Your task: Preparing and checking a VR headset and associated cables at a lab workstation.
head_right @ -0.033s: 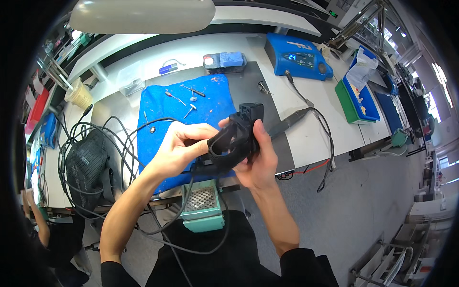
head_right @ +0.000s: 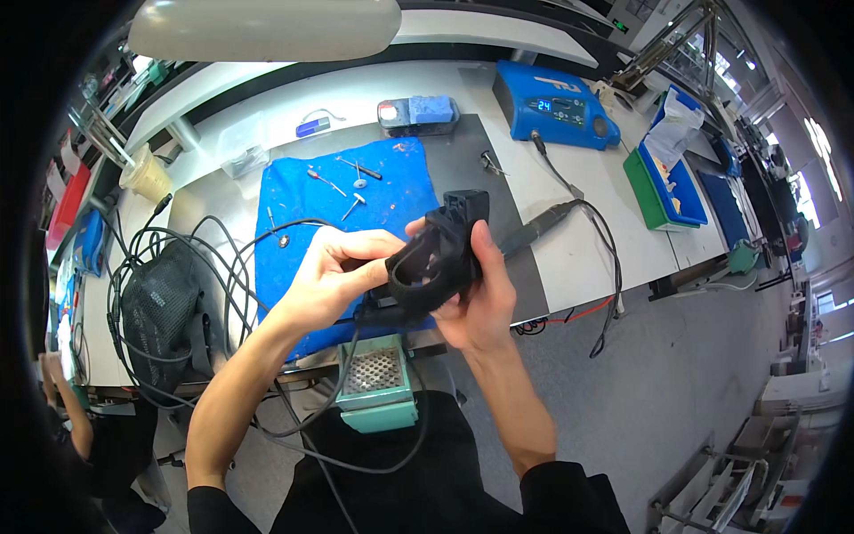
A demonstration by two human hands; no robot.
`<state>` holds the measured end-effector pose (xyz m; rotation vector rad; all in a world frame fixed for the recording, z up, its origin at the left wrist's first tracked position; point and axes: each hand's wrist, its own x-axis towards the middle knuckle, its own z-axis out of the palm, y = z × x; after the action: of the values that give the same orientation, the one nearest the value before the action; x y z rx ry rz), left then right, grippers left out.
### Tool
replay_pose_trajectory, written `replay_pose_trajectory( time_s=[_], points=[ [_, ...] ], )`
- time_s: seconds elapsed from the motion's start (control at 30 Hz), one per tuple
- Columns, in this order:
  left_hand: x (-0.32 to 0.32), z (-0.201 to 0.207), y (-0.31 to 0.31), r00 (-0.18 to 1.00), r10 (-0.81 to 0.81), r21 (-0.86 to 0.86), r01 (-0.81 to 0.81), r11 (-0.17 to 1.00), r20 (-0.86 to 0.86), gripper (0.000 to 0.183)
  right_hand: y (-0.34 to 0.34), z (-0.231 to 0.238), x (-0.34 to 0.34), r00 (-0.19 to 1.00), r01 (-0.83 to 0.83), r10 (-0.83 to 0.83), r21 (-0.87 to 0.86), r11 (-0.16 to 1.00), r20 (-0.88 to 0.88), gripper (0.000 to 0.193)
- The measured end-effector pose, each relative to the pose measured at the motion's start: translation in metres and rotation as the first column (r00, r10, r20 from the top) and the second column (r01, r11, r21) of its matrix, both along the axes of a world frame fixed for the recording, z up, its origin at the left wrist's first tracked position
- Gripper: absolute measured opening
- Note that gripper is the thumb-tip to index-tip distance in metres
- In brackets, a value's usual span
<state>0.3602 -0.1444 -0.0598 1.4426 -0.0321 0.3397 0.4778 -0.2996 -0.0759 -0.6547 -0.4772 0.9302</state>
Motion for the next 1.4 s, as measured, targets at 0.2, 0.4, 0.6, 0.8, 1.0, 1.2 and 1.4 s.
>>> replay_pose_trajectory(
  time_s=[0.2,0.4,0.6,0.8,1.0,1.2,1.4],
  points=[
    [0.001,-0.006,0.002,0.997,0.015,-0.102,-0.022,0.995,-0.071,0.020,0.010,-0.003,0.003,0.989,-0.075,0.083,0.064,0.995,-0.119,0.065],
    [0.003,-0.009,0.004,0.997,-0.046,-0.207,0.031,0.978,-0.066,0.025,0.014,-0.011,0.009,0.927,-0.230,0.289,0.245,0.942,-0.240,0.068],
    [0.003,-0.013,0.004,0.994,-0.070,-0.277,0.043,0.960,-0.086,0.027,0.017,-0.019,0.010,0.910,-0.140,0.156,0.069,0.988,-0.385,0.074],
    [0.004,-0.021,0.003,0.993,-0.012,-0.236,-0.017,0.972,-0.121,0.027,0.020,-0.027,0.016,0.884,-0.260,0.354,0.310,0.914,-0.304,0.071],
    [-0.004,0.000,0.011,0.975,0.068,0.084,-0.051,0.995,-0.212,0.020,0.015,0.004,0.020,0.994,-0.080,0.091,-0.180,0.980,0.055,0.061],
    [-0.005,0.033,0.018,0.990,0.035,0.649,-0.116,0.752,0.137,0.017,0.021,0.057,0.020,0.937,0.010,0.108,-0.333,0.943,0.332,0.045],
    [-0.009,0.034,0.009,0.985,0.070,0.664,-0.156,0.731,0.155,0.011,0.026,0.066,0.014,0.844,0.032,0.178,-0.380,0.925,0.505,0.040]
  ],
)
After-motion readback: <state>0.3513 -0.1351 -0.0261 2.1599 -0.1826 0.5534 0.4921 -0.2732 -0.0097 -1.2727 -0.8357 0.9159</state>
